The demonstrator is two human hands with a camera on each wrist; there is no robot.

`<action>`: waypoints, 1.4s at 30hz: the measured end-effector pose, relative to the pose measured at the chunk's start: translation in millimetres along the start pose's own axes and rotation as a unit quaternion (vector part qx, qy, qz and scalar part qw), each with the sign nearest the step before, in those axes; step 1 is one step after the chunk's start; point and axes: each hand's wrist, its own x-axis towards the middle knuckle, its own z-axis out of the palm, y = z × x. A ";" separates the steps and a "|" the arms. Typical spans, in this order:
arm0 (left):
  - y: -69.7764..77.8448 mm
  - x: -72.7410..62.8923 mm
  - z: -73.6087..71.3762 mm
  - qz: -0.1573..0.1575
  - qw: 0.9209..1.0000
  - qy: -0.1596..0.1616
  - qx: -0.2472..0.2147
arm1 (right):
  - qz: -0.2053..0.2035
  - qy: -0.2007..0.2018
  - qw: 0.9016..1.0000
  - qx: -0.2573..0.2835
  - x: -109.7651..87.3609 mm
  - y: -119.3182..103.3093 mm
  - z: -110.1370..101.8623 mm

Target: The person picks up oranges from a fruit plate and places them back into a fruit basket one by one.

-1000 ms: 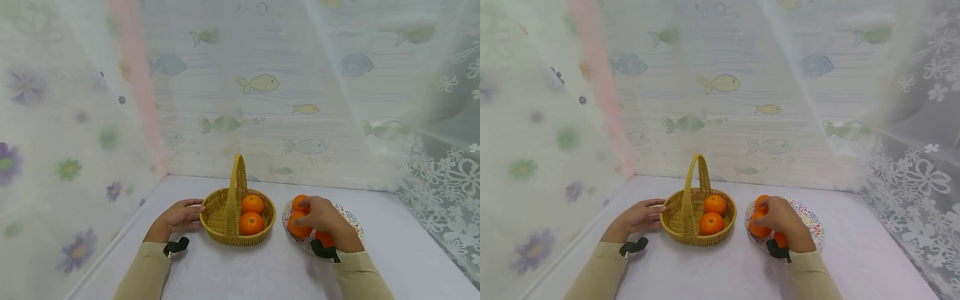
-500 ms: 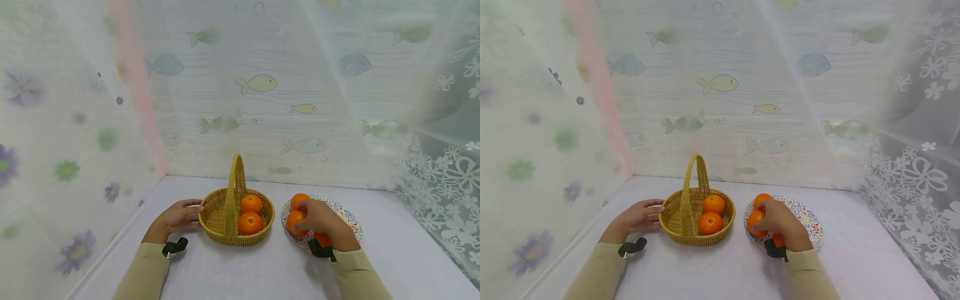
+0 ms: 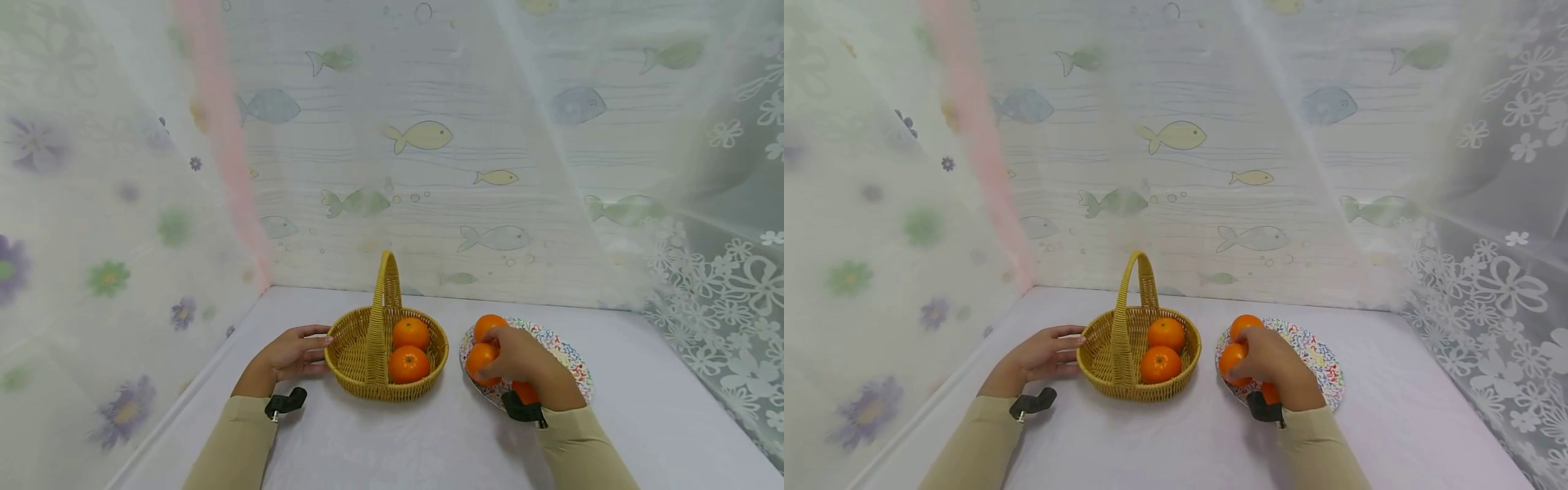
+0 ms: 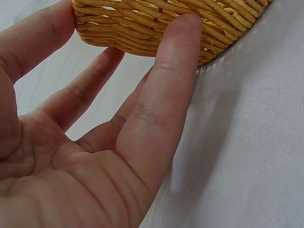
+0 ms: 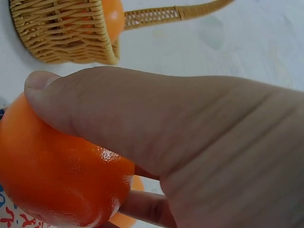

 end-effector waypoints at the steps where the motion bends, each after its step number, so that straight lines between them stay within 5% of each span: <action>1: 0.0 0.1 0.1 -0.001 1.000 0.000 0.000 | 0.001 -0.001 1.000 -0.001 -0.2 0.2 0.1; 22: 0.7 2.1 -0.6 0.003 1.000 0.001 -0.001 | -0.008 0.009 1.000 -0.007 -2.2 -3.8 -5.0; 42: -1.5 2.2 -0.5 0.002 1.000 -0.004 -0.016 | -0.050 0.107 0.993 0.018 7.5 -18.9 -5.4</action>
